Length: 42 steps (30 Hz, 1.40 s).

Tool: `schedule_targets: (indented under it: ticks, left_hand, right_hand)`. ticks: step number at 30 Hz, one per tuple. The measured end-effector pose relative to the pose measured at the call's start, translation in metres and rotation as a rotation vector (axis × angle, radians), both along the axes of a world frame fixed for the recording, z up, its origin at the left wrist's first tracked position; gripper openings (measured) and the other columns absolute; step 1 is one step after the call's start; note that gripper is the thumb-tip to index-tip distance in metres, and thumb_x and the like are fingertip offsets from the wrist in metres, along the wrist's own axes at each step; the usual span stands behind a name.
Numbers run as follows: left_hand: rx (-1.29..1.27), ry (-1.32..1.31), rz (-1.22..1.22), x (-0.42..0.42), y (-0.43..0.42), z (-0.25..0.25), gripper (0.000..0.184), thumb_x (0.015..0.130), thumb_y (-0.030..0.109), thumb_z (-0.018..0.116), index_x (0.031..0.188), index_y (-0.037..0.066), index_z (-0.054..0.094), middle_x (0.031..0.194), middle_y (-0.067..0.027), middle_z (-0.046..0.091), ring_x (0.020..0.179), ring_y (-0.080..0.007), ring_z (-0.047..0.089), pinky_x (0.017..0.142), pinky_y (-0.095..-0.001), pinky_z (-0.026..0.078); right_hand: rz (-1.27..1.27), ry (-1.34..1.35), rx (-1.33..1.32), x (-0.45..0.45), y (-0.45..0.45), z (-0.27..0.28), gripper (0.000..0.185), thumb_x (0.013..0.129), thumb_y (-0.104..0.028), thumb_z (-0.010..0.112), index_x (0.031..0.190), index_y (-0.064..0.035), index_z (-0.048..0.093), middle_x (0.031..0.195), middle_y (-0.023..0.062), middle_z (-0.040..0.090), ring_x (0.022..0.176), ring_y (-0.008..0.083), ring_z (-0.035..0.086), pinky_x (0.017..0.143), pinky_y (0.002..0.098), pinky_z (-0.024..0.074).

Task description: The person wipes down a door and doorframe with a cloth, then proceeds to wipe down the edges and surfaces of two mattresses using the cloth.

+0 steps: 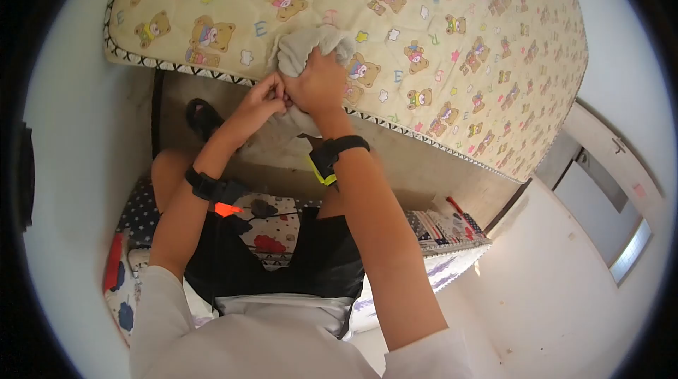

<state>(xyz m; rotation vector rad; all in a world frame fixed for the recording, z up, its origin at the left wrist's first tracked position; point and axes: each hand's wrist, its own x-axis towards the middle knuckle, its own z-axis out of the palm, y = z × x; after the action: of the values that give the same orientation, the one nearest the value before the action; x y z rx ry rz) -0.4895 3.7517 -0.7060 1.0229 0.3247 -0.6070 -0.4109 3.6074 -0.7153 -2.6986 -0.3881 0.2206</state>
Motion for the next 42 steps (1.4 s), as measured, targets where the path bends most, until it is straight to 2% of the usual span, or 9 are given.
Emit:
schedule_targets:
  ticks: [7, 13, 18, 23, 27, 30, 33, 39, 42]
  left_hand:
    - [0.39, -0.051, -0.101, -0.003, -0.009, 0.014, 0.025, 0.079, 0.004, 0.068, 0.101, 0.005, 0.056, 0.097, -0.0035, 0.051, 0.091, -0.0138, 0.049, 0.085, -0.0292, 0.042]
    - [0.77, 0.091, -0.772, 0.012, -0.015, 0.104, 0.099, 0.064, 0.028, 0.089, 0.142, 0.0, 0.034, 0.137, -0.0147, 0.045, 0.125, -0.0243, 0.045, 0.108, -0.0361, 0.035]
    - [0.173, 0.158, -0.902, 0.067, -0.081, 0.249, 0.122, 0.06, 0.015, 0.093, 0.152, 0.009, 0.013, 0.145, -0.0081, 0.036, 0.133, -0.0192, 0.035, 0.11, -0.0378, 0.033]
    - [0.262, 0.223, -0.928, 0.089, -0.134, 0.333, 0.094, 0.07, 0.004, 0.08, 0.148, 0.009, 0.029, 0.134, -0.0033, 0.051, 0.121, -0.0175, 0.049, 0.105, -0.0354, 0.04]
    - [0.495, -0.148, -1.055, 0.115, -0.14, 0.324, 0.071, 0.079, 0.015, 0.069, 0.143, 0.006, 0.038, 0.128, -0.0113, 0.059, 0.117, -0.0231, 0.055, 0.101, -0.0349, 0.042]
    - [0.758, -0.357, -1.333, 0.148, -0.165, 0.388, 0.062, 0.081, 0.027, 0.064, 0.135, 0.002, 0.046, 0.117, -0.0208, 0.063, 0.108, -0.0304, 0.061, 0.093, -0.0366, 0.046]
    - [0.827, -0.394, -1.448, 0.171, -0.195, 0.48, 0.061, 0.081, 0.032, 0.066, 0.131, 0.002, 0.048, 0.115, -0.0225, 0.063, 0.108, -0.033, 0.061, 0.092, -0.0374, 0.046]
    - [0.967, -0.494, -1.49, 0.183, -0.2, 0.624, 0.067, 0.075, 0.05, 0.076, 0.118, 0.004, 0.054, 0.095, -0.0206, 0.066, 0.093, -0.032, 0.064, 0.082, -0.0377, 0.048]
    - [0.899, -0.674, -1.482, 0.199, -0.186, 0.665, 0.064, 0.074, 0.048, 0.079, 0.114, 0.004, 0.054, 0.089, -0.0182, 0.065, 0.089, -0.0284, 0.064, 0.079, -0.036, 0.048]
  right_hand:
    - [-0.238, 0.413, -0.011, 0.0, 0.001, 0.06, 0.075, 0.071, -0.043, 0.073, 0.126, 0.002, 0.051, 0.102, 0.0316, 0.062, 0.099, 0.0466, 0.061, 0.083, 0.0504, 0.0516]
    - [-0.233, 0.888, 0.175, -0.03, -0.061, 0.134, 0.093, 0.069, -0.056, 0.072, 0.132, 0.0071, 0.045, 0.115, 0.033, 0.06, 0.109, 0.0399, 0.061, 0.088, 0.0439, 0.0507]
    - [-0.448, 1.128, 0.629, -0.062, -0.134, 0.197, 0.101, 0.071, -0.06, 0.071, 0.135, 0.0132, 0.043, 0.125, 0.0239, 0.058, 0.114, 0.0329, 0.058, 0.098, 0.037, 0.0451]
    - [-0.56, 1.222, 0.767, -0.014, -0.193, 0.303, 0.108, 0.071, -0.064, 0.072, 0.137, 0.0154, 0.039, 0.14, 0.0267, 0.044, 0.126, 0.0335, 0.048, 0.108, 0.0359, 0.0369]
    - [-0.596, 1.232, 0.712, 0.01, -0.256, 0.394, 0.101, 0.07, -0.063, 0.073, 0.135, 0.0083, 0.043, 0.125, 0.023, 0.055, 0.111, 0.0307, 0.06, 0.073, 0.0344, 0.0576]
    - [-0.499, 0.96, 0.813, -0.016, -0.296, 0.382, 0.092, 0.072, -0.058, 0.074, 0.138, -0.0008, 0.044, 0.115, 0.017, 0.062, 0.102, 0.0235, 0.064, 0.051, 0.0302, 0.0544]
    - [-0.428, 1.169, 0.415, -0.027, -0.331, 0.413, 0.083, 0.076, -0.049, 0.075, 0.14, -0.0079, 0.043, 0.112, 0.0113, 0.064, 0.102, 0.0201, 0.062, 0.064, 0.0321, 0.0554]
    - [-0.381, 0.468, 0.984, -0.091, -0.337, 0.502, 0.052, 0.084, -0.035, 0.071, 0.125, -0.0067, 0.058, 0.109, 0.0078, 0.068, 0.096, 0.0204, 0.062, 0.083, 0.0317, 0.0506]
    - [-0.597, 0.446, 0.939, -0.121, -0.337, 0.55, 0.039, 0.089, -0.03, 0.066, 0.119, -0.006, 0.062, 0.106, 0.0074, 0.069, 0.096, 0.0195, 0.062, 0.086, 0.0316, 0.0484]
